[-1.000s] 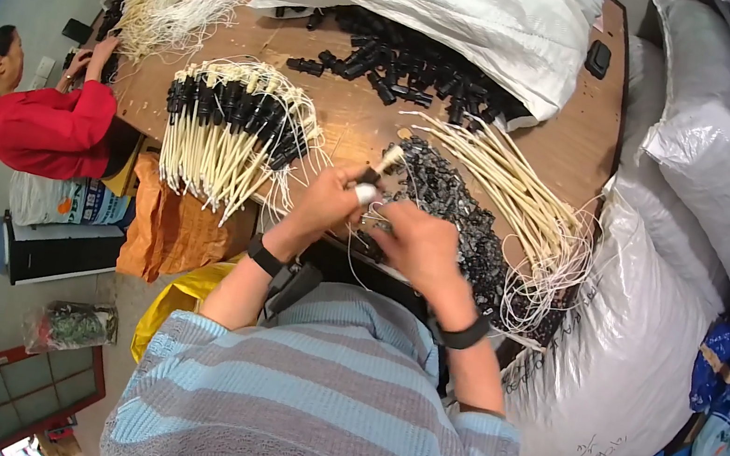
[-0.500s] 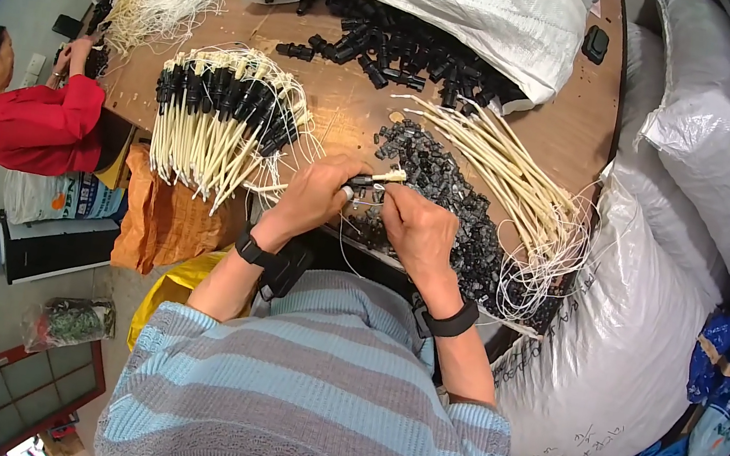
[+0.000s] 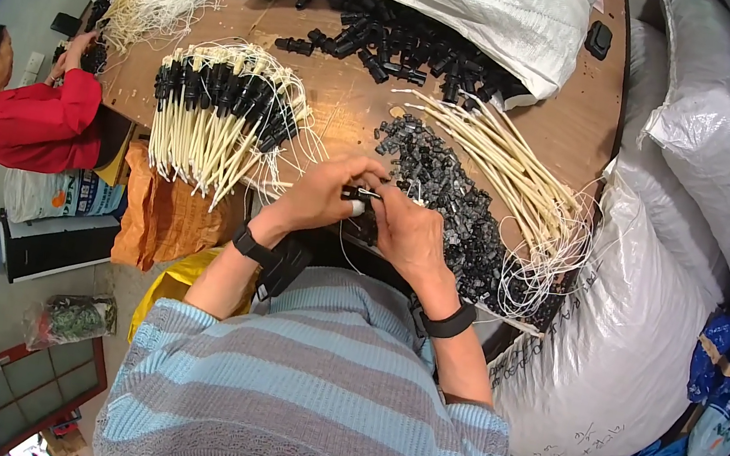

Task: The person assembles components by hand, sliding a black plastic piece onto a white tube. They then thread a white cord through the assembly and place the finished unit onto a pile on the table.

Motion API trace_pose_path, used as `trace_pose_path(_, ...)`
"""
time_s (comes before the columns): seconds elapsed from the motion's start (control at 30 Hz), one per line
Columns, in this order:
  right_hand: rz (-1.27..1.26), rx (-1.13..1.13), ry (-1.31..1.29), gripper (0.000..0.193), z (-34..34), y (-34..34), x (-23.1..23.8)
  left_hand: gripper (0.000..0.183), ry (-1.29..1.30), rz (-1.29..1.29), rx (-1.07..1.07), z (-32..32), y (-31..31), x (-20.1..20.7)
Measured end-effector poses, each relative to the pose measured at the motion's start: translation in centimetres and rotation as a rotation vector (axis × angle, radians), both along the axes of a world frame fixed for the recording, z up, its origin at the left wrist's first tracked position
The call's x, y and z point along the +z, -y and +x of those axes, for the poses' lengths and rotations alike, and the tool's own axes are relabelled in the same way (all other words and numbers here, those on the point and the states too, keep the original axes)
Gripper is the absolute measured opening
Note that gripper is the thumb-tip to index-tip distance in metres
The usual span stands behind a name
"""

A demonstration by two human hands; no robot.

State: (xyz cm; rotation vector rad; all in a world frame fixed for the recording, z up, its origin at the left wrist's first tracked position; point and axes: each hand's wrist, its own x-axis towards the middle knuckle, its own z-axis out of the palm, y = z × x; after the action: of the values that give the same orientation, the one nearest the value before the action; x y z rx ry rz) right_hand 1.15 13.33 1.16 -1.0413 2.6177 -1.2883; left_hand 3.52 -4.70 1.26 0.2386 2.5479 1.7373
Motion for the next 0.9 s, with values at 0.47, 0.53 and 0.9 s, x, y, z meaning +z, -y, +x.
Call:
trace_pose_path(0.47,-0.136,-0.240,0.250,0.007,1.1,-0.2,-1.1,0.039,-0.251,-0.237,0.160,-1.9,0.9,-0.9)
trace_pose_path(0.53,-0.119,-0.275,0.250,0.009,0.9,-0.5,-0.8,0.040,-0.273,-0.344,0.099,-3.2,1.4,-3.2)
trace_pose_path(0.9,-0.307,-0.376,0.293,0.010,-0.7,-0.6,-3.0,0.030,-0.356,-0.117,0.058,-1.0,-4.6,0.4)
